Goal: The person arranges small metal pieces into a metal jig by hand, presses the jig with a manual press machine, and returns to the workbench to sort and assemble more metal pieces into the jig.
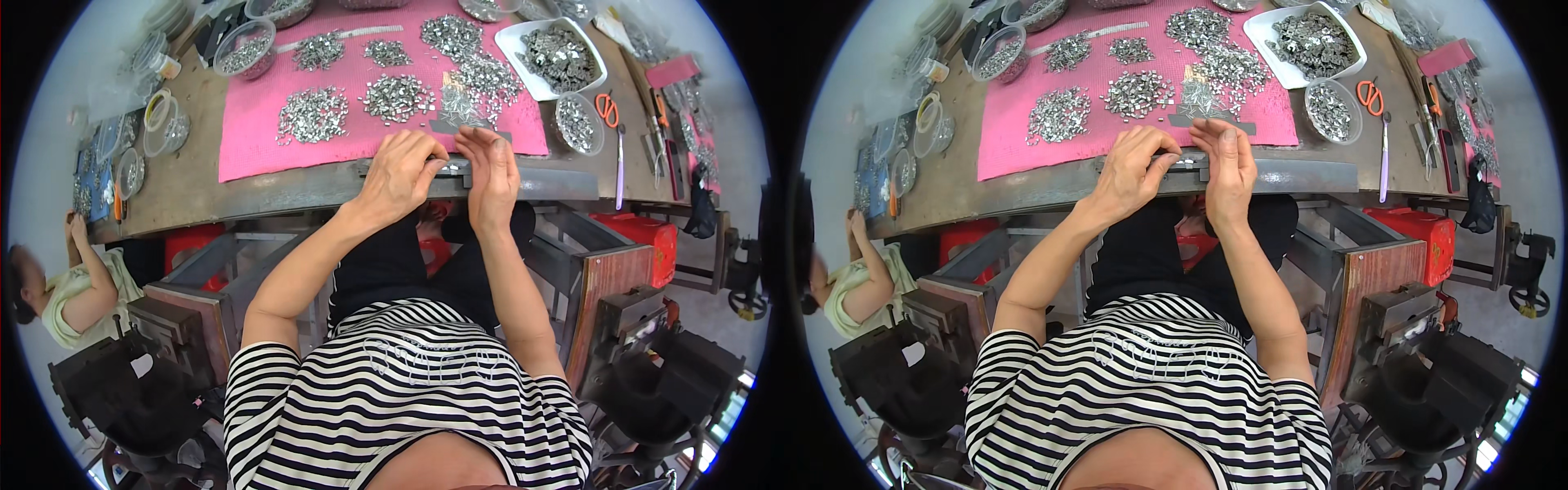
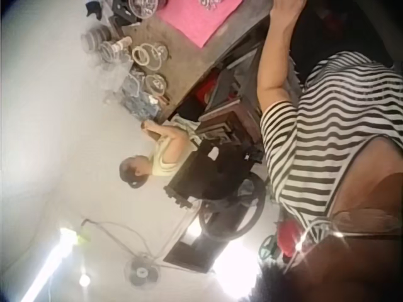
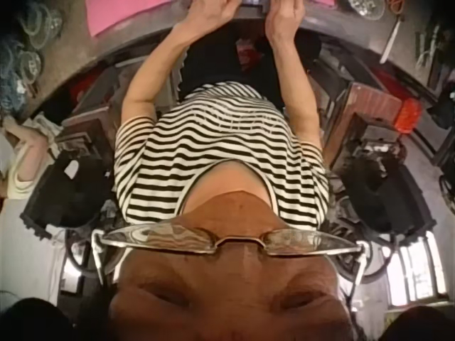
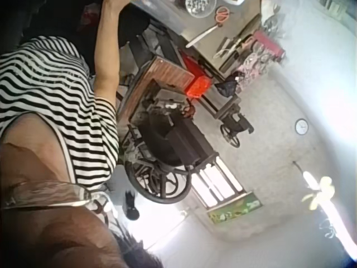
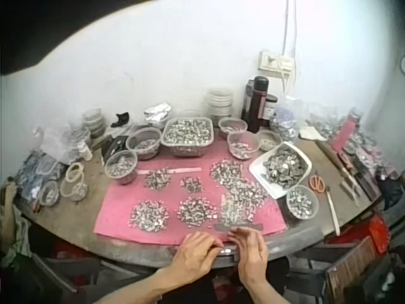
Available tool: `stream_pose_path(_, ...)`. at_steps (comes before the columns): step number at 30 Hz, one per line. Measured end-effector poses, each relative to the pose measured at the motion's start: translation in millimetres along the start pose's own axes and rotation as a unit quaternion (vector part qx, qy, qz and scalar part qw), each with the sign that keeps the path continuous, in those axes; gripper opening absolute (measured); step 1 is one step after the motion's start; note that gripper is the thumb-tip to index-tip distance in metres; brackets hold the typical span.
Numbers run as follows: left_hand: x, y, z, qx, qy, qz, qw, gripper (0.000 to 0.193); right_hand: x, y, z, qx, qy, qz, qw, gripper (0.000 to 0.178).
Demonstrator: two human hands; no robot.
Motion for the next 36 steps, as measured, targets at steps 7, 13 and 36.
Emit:
stream_pose_path(7,1,-3,-4,-0.024,0.028,-0.019,0.999,0.010,1,3,-3,-0.009,0.013,-0.022,1.000,0.041)
stream_pose_path(13,0,-5,-9,-0.046,0.051,-0.041,0.997,0.013,3,6,-6,-0.019,0.007,-0.032,0.999,0.041)
stream_pose_path(36,70,30,41,0.008,0.147,-0.098,0.984,0.011,-90,113,6,0.177,-0.519,0.203,0.811,0.012)
Point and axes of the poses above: each hand's wrist, its own y-axis towards the middle knuckle, its own x-axis out of the back of the hand, z = x × y, the point moved 10 cm from there along y, towards the middle knuckle, and after that the axes turned 1 degree about z, right-handed, at the moved point
